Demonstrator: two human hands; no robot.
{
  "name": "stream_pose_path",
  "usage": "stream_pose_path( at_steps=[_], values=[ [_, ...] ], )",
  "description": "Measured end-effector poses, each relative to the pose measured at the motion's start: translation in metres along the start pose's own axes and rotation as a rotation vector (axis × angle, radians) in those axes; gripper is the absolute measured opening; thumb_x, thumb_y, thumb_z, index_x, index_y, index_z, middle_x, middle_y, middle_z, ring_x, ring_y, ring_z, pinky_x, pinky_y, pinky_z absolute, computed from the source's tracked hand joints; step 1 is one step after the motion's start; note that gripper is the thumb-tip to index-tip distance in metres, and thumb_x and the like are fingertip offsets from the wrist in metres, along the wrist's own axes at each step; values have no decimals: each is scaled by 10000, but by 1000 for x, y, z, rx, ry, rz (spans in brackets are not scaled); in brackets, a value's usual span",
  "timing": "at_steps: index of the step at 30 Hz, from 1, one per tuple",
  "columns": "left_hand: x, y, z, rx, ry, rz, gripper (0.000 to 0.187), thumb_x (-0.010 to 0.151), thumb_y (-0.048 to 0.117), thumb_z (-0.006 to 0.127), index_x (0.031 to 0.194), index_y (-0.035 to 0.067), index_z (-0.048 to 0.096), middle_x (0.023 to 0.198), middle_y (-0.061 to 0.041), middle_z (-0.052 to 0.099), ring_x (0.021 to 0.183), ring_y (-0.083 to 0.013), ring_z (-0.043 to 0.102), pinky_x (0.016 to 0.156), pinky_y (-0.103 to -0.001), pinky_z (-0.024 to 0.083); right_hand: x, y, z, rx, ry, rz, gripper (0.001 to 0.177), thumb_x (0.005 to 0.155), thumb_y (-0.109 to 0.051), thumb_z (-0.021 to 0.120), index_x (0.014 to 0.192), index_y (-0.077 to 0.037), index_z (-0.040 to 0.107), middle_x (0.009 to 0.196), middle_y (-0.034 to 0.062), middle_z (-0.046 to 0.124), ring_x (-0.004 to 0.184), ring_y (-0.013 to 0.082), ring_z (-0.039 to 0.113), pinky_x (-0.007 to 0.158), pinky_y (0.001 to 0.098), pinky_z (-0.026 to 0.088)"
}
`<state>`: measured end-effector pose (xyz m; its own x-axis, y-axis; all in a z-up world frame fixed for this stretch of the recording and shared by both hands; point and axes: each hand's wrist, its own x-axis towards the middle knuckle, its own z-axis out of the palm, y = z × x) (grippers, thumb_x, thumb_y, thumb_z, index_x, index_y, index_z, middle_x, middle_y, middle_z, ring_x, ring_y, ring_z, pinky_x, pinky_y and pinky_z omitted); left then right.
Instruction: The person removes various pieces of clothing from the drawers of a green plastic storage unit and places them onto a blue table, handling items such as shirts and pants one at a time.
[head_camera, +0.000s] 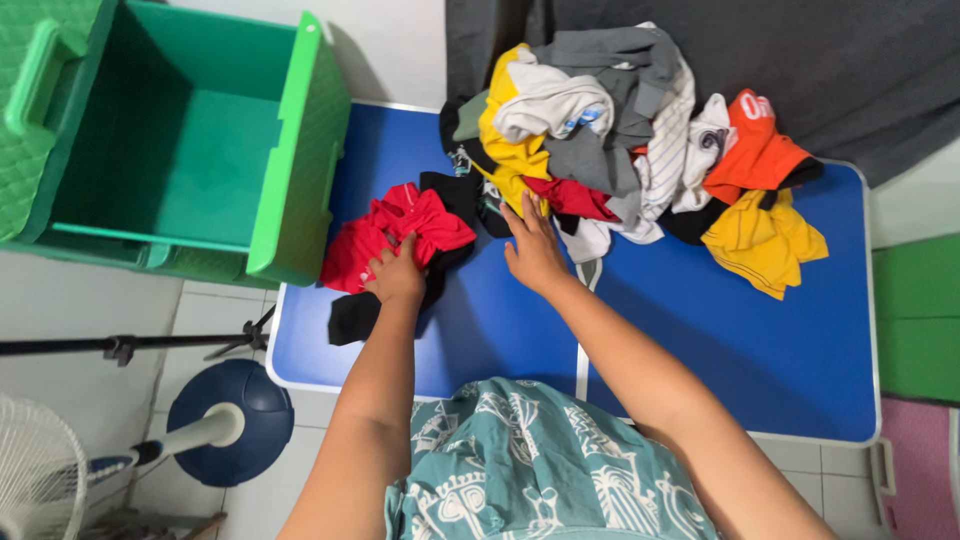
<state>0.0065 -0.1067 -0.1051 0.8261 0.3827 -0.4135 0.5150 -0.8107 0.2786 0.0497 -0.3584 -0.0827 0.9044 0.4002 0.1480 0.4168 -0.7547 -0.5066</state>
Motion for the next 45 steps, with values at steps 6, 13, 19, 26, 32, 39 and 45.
stream_pose_path(
  at_steps=[6,13,19,26,32,39,45],
  values=[
    [23,-2,29,-446,283,257,520,904,483,752,1315,182,649,1211,-184,676,1135,-380,652,932,-431,514,8,-23,0,315,-196,96,916,814,-331,817,1568,-119,343,1648,273,219,1510,409,295,1192,425,327],
    [-1,63,-35,-947,306,368,352,1011,403,612,1057,64,697,845,-115,689,802,-225,663,759,-344,515,6,-44,-14,521,14,-156,1077,727,-322,917,1539,16,297,1526,296,379,1386,422,414,1096,470,372],
    [-16,99,-74,-955,96,453,335,1023,382,609,962,59,674,732,-44,597,702,-118,548,675,-304,478,16,-11,-15,639,106,274,207,973,-231,711,1046,-51,639,909,64,698,784,173,680,746,320,554],
    [-56,169,-93,-1013,-171,580,315,992,378,634,1023,78,723,735,23,594,696,-85,527,655,-287,468,-9,23,-48,604,475,208,194,986,-139,694,1083,-36,561,902,42,634,809,128,601,743,279,501],
    [-84,252,-105,-1006,-166,910,316,1026,354,642,1095,51,698,796,-50,595,763,-130,530,722,-302,487,-31,26,-142,406,867,146,44,1037,-25,601,1022,-49,568,908,64,598,818,150,588,764,285,489],
    [-86,370,-137,-845,406,1247,333,1073,336,595,1314,107,616,1206,-114,662,1108,-307,596,1009,-409,476,-15,53,-289,165,1293,167,52,1115,-13,589,1122,-29,541,952,84,597,863,176,587,829,319,518],
    [-69,409,-118,-402,474,1115,620,918,468,678,1416,134,517,1457,-155,497,1281,-383,463,980,-584,399,-6,103,-299,180,957,76,289,1095,47,510,1363,-62,510,1341,147,601,1236,251,658,1121,356,527]
  ],
)
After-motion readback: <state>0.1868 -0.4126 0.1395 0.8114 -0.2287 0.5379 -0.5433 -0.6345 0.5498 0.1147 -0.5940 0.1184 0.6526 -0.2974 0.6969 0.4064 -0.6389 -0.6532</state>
